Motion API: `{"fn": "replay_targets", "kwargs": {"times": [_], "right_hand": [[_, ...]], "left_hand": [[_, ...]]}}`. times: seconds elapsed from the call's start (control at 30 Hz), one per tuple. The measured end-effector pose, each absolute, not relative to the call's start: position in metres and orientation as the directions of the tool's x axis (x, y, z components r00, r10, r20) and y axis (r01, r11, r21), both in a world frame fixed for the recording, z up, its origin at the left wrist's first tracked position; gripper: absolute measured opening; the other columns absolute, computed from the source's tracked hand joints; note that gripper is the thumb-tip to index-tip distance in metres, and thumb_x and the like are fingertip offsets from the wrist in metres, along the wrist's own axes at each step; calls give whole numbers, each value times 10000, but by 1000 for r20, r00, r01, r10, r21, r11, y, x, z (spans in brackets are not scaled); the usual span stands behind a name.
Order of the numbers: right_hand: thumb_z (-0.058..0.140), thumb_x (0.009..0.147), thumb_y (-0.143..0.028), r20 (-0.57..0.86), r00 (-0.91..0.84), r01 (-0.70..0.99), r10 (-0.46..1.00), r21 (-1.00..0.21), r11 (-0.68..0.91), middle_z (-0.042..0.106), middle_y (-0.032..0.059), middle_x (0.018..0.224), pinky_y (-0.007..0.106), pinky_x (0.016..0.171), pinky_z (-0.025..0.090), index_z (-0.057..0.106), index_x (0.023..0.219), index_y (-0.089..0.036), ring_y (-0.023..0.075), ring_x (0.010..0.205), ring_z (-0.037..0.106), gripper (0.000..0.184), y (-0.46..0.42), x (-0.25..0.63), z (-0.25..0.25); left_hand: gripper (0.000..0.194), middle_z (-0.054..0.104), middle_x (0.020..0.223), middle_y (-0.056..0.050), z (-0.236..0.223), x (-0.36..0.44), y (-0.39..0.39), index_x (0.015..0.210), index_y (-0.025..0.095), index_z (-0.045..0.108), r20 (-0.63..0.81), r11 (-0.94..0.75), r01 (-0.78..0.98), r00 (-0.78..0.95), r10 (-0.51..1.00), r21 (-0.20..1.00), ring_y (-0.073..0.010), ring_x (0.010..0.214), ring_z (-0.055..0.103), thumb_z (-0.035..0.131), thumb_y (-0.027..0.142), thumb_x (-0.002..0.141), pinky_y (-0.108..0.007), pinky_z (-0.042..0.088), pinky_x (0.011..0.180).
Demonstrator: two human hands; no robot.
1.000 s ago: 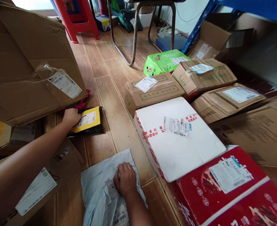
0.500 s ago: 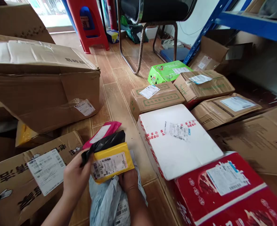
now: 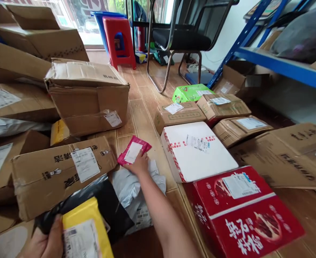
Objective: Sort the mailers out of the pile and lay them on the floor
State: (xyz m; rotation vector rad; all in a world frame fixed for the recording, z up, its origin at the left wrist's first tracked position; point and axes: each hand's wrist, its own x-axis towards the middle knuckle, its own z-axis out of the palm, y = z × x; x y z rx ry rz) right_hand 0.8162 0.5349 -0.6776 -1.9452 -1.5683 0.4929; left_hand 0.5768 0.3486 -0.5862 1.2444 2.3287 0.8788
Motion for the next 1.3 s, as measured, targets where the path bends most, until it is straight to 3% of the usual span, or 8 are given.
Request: {"fn": "replay_targets", "kwargs": {"times": [0.1, 0.47, 0.7, 0.8, 0.93, 1.03, 1.17, 1.3], "right_hand": [[876, 459, -136, -42, 54, 936, 998, -345, -65, 410, 327, 1423, 534, 858, 487, 429, 1428, -95, 455, 1175, 534, 1068, 538, 785, -657], [557, 786, -75, 41, -75, 970, 996, -229, 82, 612, 249, 1109, 361, 730, 471, 611, 1122, 28, 263, 863, 630, 356, 530, 802, -628], [634, 688, -302, 500, 365, 722, 785, -685, 101, 585, 6, 627, 303, 619, 455, 689, 772, -130, 159, 600, 519, 199, 456, 877, -549], [682, 724, -315, 585, 374, 716, 720, -675, 177, 650, 21, 694, 291, 566, 450, 713, 854, -152, 156, 590, 553, 210, 362, 895, -534], [690, 793, -258, 589, 249, 769, 769, -603, 213, 669, 21, 765, 274, 587, 491, 697, 934, -194, 155, 634, 602, 155, 259, 893, -541], [664, 832, -269, 531, 217, 779, 819, -600, 182, 640, 19, 744, 269, 564, 494, 665, 917, -197, 153, 620, 595, 111, 222, 875, -552], [671, 813, -232, 553, 58, 786, 831, -539, 303, 611, 30, 744, 256, 517, 496, 614, 999, -178, 146, 605, 582, 202, 207, 834, -571], [687, 772, -197, 555, -306, 681, 773, -440, 585, 648, 24, 709, 288, 513, 500, 542, 1088, -165, 165, 583, 588, 349, 207, 778, -609]], "left_hand": [[532, 759, 893, -78, -590, 571, 329, 957, 256, 640, -248, 518, 580, -482, 840, 628, -312, 853, 694, 358, 690, 834, -395, 554, 700], [469, 735, 950, -178, -659, 593, 257, 949, 189, 570, -561, 577, 413, -173, 810, 705, -347, 930, 689, 328, 567, 809, -422, 525, 813], [813, 502, 1348, -264, -693, 583, 238, 1312, 46, 399, -418, 517, 494, -303, 856, 699, -373, 1308, 465, 417, 643, 760, -519, 352, 1116], [822, 502, 1255, -223, -703, 578, 218, 1255, 75, 468, -273, 415, 641, -313, 909, 646, -397, 1259, 459, 563, 645, 670, -575, 364, 1090], [453, 591, 1087, -176, -700, 576, 205, 1028, 154, 636, -284, 256, 759, -97, 954, 599, -381, 1074, 546, 655, 460, 694, -567, 452, 947], [109, 664, 1059, -127, -681, 572, 195, 727, 221, 594, -233, -13, 599, 331, 914, 801, -307, 1039, 597, 571, 309, 788, -458, 485, 907], [218, 727, 1022, -78, -651, 546, 172, 729, 239, 502, -173, -16, 226, 789, 589, 974, -212, 911, 672, 484, 391, 884, -302, 508, 798], [381, 731, 883, -103, -648, 510, 158, 819, 226, 576, -396, 42, 463, 704, 590, 885, -209, 800, 672, 354, 515, 932, -273, 501, 728]]}}
